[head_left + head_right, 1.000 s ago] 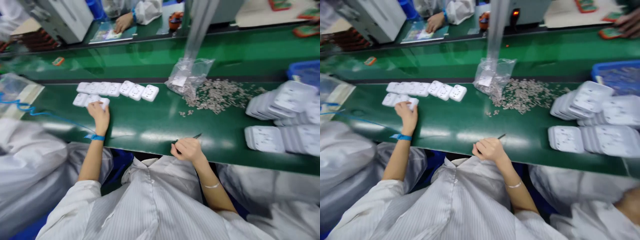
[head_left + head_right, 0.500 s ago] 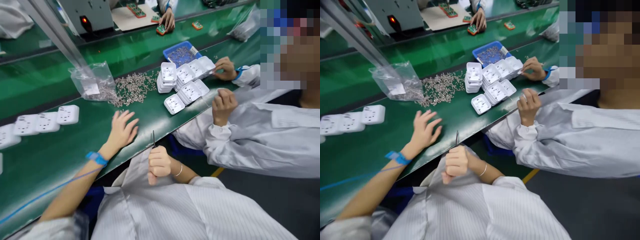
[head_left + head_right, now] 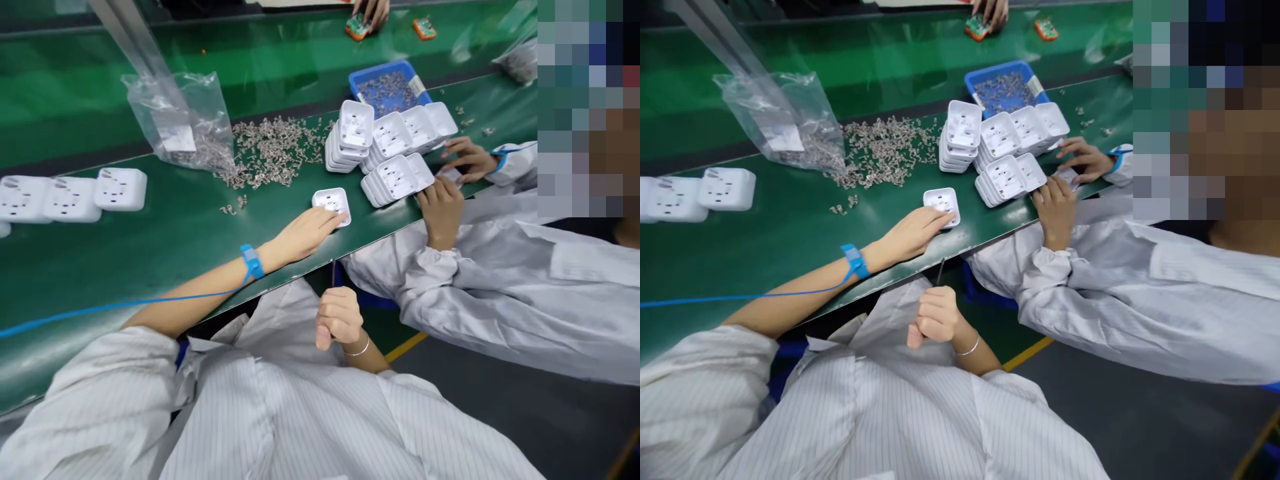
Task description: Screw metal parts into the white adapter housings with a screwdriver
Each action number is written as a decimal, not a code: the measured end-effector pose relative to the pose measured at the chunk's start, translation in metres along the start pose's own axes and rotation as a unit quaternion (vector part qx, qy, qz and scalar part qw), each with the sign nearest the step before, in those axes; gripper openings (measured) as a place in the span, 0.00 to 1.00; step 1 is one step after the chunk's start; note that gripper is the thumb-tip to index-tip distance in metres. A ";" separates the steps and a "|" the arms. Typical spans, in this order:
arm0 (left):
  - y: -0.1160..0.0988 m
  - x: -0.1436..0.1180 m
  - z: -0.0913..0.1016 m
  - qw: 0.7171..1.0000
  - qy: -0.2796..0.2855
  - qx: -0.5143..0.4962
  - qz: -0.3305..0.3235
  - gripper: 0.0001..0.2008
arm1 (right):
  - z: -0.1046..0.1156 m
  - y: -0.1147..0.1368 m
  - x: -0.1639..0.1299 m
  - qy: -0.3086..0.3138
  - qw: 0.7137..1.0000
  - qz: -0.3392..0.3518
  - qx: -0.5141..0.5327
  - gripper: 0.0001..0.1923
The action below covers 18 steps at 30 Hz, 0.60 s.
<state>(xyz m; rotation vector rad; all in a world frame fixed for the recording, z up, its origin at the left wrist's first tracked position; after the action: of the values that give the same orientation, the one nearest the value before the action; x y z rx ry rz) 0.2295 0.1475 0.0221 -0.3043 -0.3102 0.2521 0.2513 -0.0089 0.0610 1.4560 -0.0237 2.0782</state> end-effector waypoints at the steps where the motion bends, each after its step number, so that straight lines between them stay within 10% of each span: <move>1: 0.000 -0.025 0.008 1.000 -0.005 0.002 -0.002 0.28 | -0.003 0.001 0.001 0.005 1.000 0.001 0.001 0.19; 9: 0.019 -0.205 0.085 0.981 -0.094 -0.018 0.167 0.19 | -0.037 0.018 0.035 0.013 0.992 0.061 0.114 0.18; 18: 0.025 -0.233 0.098 0.944 -0.182 0.055 0.268 0.07 | -0.071 0.039 0.063 0.052 0.977 0.157 0.136 0.21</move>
<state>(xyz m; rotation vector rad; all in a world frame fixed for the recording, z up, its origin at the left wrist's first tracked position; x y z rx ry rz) -0.0231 0.1283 0.0425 -0.2242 -0.5748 0.8672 0.1580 0.0119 0.0990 1.5830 0.0811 2.4931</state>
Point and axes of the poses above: each hand's wrist, its own x-axis towards the middle knuckle, its own z-axis out of the back of the hand, y = z × x, the point moved 7 cm from there along x, towards the middle knuckle, and after that the axes turned 8 degrees about y, right-handed, at the moved point
